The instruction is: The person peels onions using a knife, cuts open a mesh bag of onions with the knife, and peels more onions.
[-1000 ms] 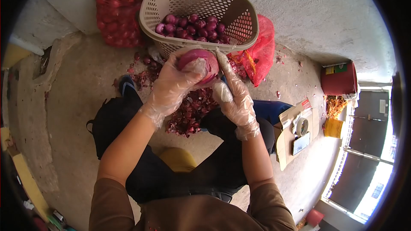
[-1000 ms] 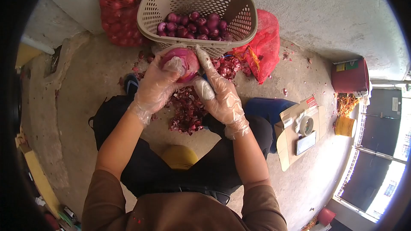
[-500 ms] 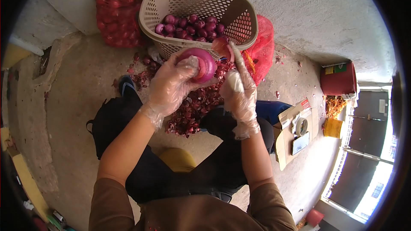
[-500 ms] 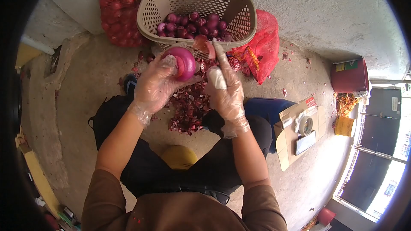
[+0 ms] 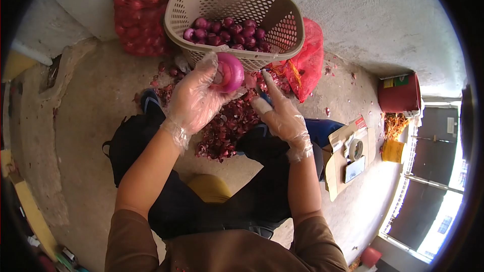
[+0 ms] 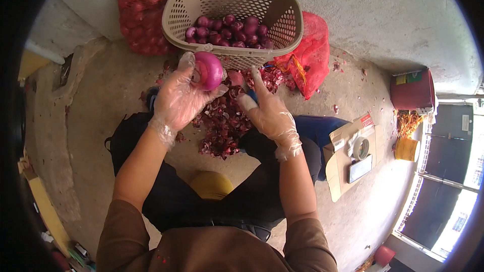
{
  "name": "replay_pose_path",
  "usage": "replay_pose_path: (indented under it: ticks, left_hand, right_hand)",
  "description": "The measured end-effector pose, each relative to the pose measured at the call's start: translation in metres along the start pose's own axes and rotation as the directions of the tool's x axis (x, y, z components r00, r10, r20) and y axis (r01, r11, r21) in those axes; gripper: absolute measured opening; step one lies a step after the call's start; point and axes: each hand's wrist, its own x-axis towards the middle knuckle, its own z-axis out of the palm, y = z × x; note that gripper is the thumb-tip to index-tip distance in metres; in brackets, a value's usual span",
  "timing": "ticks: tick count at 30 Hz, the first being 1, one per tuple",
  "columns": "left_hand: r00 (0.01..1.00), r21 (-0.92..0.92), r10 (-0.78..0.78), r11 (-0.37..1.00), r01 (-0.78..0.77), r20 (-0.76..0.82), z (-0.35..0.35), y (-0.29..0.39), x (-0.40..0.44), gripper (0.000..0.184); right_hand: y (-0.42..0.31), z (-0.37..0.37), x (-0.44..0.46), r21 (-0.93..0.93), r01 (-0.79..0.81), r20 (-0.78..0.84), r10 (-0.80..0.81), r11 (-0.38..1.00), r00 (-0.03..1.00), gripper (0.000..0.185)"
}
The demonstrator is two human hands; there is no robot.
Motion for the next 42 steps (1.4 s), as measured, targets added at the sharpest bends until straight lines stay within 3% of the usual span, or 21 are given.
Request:
replay_pose_path:
  ticks: [2, 6, 12, 15, 20, 26, 29, 32, 36, 42]
  left_hand:
    - [1.0, -0.027, -0.002, 1.0, 0.002, -0.017, 0.003, 0.001, 0.0, 0.035]
    - [0.996, 0.136, 0.007, 0.991, 0.005, -0.09, 0.004, -0.003, 0.002, 0.036]
    - [0.998, 0.161, 0.01, 0.987, 0.001, -0.065, 0.003, -0.004, 0.0, 0.037]
    - [0.999, 0.126, -0.051, 0.991, 0.052, -0.012, 0.001, -0.002, 0.0, 0.038]
    - [0.991, 0.19, -0.116, 0.974, 0.128, -0.073, 0.002, -0.007, -0.005, 0.038]
    - [0.985, 0.295, -0.021, 0.953, 0.071, -0.171, 0.001, -0.01, -0.001, 0.042]
    - [0.988, 0.28, -0.018, 0.958, 0.06, -0.15, -0.002, -0.007, 0.001, 0.043]
    - [0.991, 0.244, -0.114, 0.961, 0.129, -0.073, -0.002, -0.004, 0.0, 0.043]
    - [0.961, 0.433, -0.265, 0.859, 0.272, -0.079, 0.004, -0.002, -0.005, 0.041]
    - [0.96, 0.545, -0.209, 0.791, 0.278, -0.187, 0.005, -0.006, -0.006, 0.041]
  right_hand:
    - [-0.001, -0.001, 0.0, -0.006, -0.041, 0.041, 0.041, 0.999, 0.998, 0.073]
    - [-0.004, -0.003, 0.0, 0.0, -0.079, 0.054, 0.079, 0.997, 0.995, 0.073]
    - [0.01, 0.001, 0.003, -0.071, 0.046, 0.082, -0.04, 0.996, 0.996, 0.073]
    - [0.008, 0.003, 0.002, -0.026, 0.111, -0.003, -0.112, 0.993, 0.994, 0.074]
    - [0.004, 0.004, 0.001, -0.026, 0.043, 0.028, -0.042, 0.999, 0.999, 0.076]
    - [0.003, 0.002, 0.0, -0.078, 0.01, 0.039, -0.007, 0.997, 0.999, 0.076]
    - [0.003, 0.001, 0.0, -0.075, 0.009, 0.036, -0.007, 0.997, 0.999, 0.076]
    - [0.002, 0.001, -0.001, -0.077, 0.001, 0.035, 0.002, 0.997, 0.999, 0.076]
    - [0.001, 0.002, 0.0, -0.058, -0.012, 0.035, 0.014, 0.998, 0.999, 0.075]
    - [0.004, 0.003, -0.001, -0.071, 0.003, 0.026, -0.001, 0.997, 1.0, 0.074]
